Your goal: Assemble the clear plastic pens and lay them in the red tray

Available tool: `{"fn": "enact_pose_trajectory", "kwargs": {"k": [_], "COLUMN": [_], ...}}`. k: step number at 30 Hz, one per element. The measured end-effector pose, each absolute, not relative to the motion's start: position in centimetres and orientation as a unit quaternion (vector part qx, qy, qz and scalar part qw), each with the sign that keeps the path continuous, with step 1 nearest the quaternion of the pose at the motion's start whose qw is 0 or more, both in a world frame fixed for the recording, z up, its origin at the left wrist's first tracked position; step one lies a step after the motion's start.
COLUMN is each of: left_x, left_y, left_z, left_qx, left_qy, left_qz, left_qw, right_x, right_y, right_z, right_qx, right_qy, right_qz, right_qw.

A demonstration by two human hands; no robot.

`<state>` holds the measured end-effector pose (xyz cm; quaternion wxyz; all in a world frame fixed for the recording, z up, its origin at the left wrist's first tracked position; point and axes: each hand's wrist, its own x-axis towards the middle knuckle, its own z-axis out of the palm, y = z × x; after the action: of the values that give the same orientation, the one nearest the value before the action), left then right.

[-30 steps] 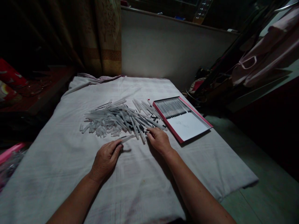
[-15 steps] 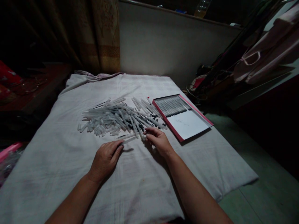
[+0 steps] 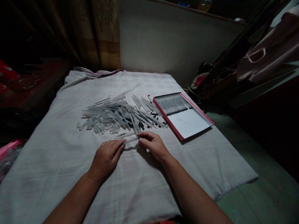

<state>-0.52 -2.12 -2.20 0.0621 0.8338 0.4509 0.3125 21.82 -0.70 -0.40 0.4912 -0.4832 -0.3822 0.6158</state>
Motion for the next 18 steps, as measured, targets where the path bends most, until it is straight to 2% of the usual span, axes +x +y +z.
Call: {"fn": "enact_pose_trajectory", "kwargs": {"k": [9, 18], "left_x": [-0.54, -0.47], "left_y": [-2.18, -2.23], "left_z": [-2.12, -1.87], "left_qx": [0.829, 0.839], "left_qy": [0.459, 0.445], "left_qz": [0.309, 0.31], "left_qw": [0.079, 0.05], "right_x": [21.64, 21.9], "right_y": [-0.6, -0.78], "right_z": [-1.1, -1.2], "right_qx": [-0.491, -0.491], "right_qy": [-0.431, -0.516], "right_qz": [0.569, 0.491], "right_qw": [0.5, 0.501]}}
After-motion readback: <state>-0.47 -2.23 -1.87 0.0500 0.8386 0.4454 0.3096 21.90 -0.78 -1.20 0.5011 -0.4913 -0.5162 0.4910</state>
